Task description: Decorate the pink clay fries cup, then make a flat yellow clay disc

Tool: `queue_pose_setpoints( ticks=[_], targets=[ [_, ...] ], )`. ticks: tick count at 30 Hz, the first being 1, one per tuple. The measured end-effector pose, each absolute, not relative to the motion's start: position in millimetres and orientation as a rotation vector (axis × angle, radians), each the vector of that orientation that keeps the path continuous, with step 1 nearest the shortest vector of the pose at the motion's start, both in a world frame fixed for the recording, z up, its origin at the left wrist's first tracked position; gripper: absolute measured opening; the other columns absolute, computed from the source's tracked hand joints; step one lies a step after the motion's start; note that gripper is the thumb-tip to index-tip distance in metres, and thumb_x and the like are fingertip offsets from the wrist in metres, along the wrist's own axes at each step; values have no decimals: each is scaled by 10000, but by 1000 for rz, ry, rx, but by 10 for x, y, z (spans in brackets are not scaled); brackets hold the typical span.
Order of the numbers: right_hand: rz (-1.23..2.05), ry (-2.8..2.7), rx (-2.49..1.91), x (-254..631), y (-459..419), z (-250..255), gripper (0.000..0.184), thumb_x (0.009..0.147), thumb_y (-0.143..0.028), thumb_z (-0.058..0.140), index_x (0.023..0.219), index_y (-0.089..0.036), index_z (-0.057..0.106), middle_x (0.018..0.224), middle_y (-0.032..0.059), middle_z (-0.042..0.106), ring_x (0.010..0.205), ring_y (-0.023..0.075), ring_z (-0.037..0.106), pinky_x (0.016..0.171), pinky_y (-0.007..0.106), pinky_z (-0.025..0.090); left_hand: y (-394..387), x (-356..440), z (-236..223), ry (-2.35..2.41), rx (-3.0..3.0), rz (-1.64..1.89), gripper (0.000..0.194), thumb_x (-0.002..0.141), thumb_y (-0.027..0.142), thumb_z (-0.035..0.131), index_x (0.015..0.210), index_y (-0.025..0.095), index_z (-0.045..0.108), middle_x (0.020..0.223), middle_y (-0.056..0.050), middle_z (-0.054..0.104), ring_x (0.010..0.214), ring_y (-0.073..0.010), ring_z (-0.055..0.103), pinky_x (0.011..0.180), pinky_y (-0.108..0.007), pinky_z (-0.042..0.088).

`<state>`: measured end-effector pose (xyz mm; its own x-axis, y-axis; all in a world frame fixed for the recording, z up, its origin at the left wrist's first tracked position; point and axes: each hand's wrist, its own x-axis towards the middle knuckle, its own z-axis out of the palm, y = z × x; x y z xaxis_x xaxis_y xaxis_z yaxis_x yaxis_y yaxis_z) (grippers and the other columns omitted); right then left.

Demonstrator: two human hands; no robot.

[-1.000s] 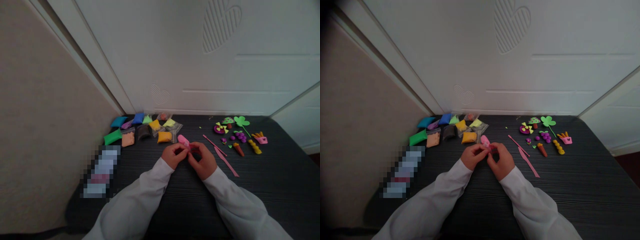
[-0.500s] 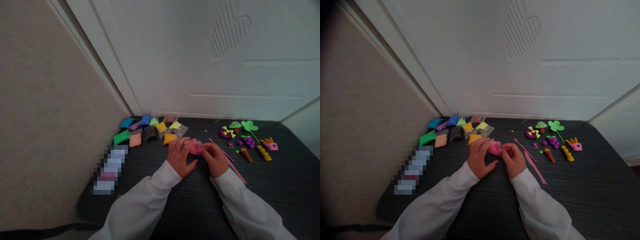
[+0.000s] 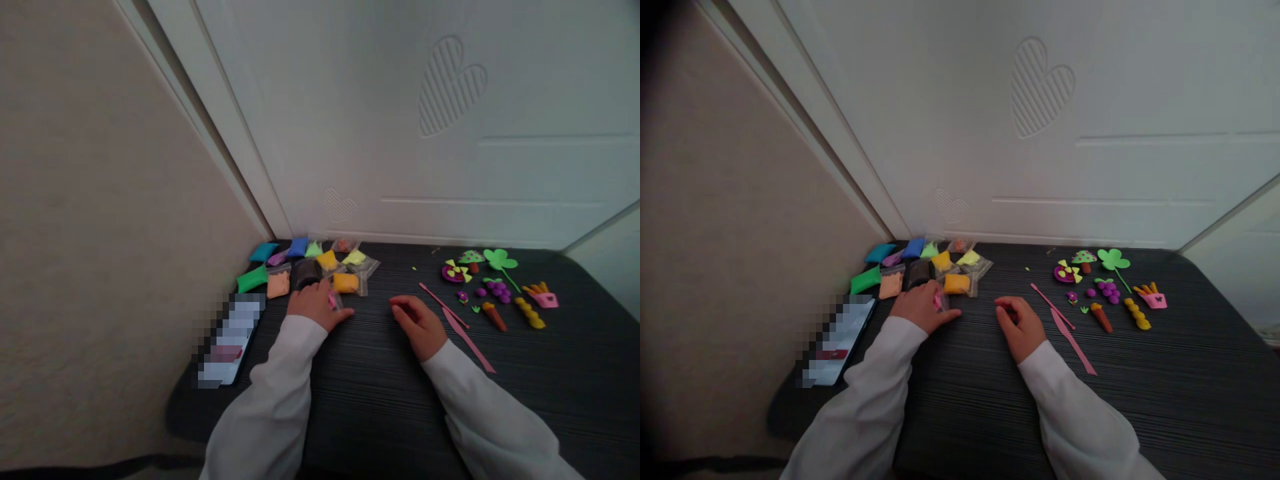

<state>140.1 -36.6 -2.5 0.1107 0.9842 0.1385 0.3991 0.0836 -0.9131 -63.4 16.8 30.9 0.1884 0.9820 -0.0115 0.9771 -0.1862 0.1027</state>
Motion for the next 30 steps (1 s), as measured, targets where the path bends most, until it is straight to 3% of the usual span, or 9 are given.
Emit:
queue_pose_setpoints(
  ticks=[3, 8, 14, 18, 30],
  targets=[
    [754, -1488, -1453, 1401, -353, -49, 191, 751, -307, 475, 871, -197, 575, 836, 45, 583, 763, 159, 560, 667, 312, 473, 220, -774, 256, 1981, 2348, 56, 629, 582, 617, 497, 1056, 205, 469, 1066, -116, 526, 999, -303, 446, 817, -433, 301],
    [730, -1517, -1425, 1386, -347, -50, 176, 749, -282, 471, 861, -198, 577, 824, 45, 578, 756, 159, 559, 664, 312, 480, 229, -757, 268, 1966, 2419, 187, 500, 676, 301, 476, 1170, 250, 413, 1120, -64, 502, 1080, -248, 385, 909, -413, 228],
    [707, -1538, -1405, 1379, -350, -40, 170, 752, -256, 456, 851, -203, 585, 842, 46, 574, 768, 158, 553, 674, 316, 481, 281, -655, 325, 1899, 2441, 431, 449, 706, 351, 449, 1140, 239, 474, 1126, -48, 520, 1045, -242, 414, 879, -384, 275],
    [719, -1540, -1406, 1376, -346, -45, 170, 756, -247, 448, 851, -200, 581, 851, 45, 565, 772, 154, 548, 671, 311, 480, 377, -583, 286, 1992, 2407, 347, 344, 722, 214, 426, 1043, 232, 548, 1103, -32, 560, 1046, -226, 431, 848, -369, 294],
    [736, -1544, -1407, 1381, -341, -31, 166, 751, -244, 448, 838, -190, 578, 845, 46, 555, 772, 150, 541, 666, 300, 470, 525, -412, 263, 2090, 2453, 216, 275, 752, 234, 403, 956, 172, 576, 982, -96, 598, 952, -234, 516, 821, -384, 295]
  ],
)
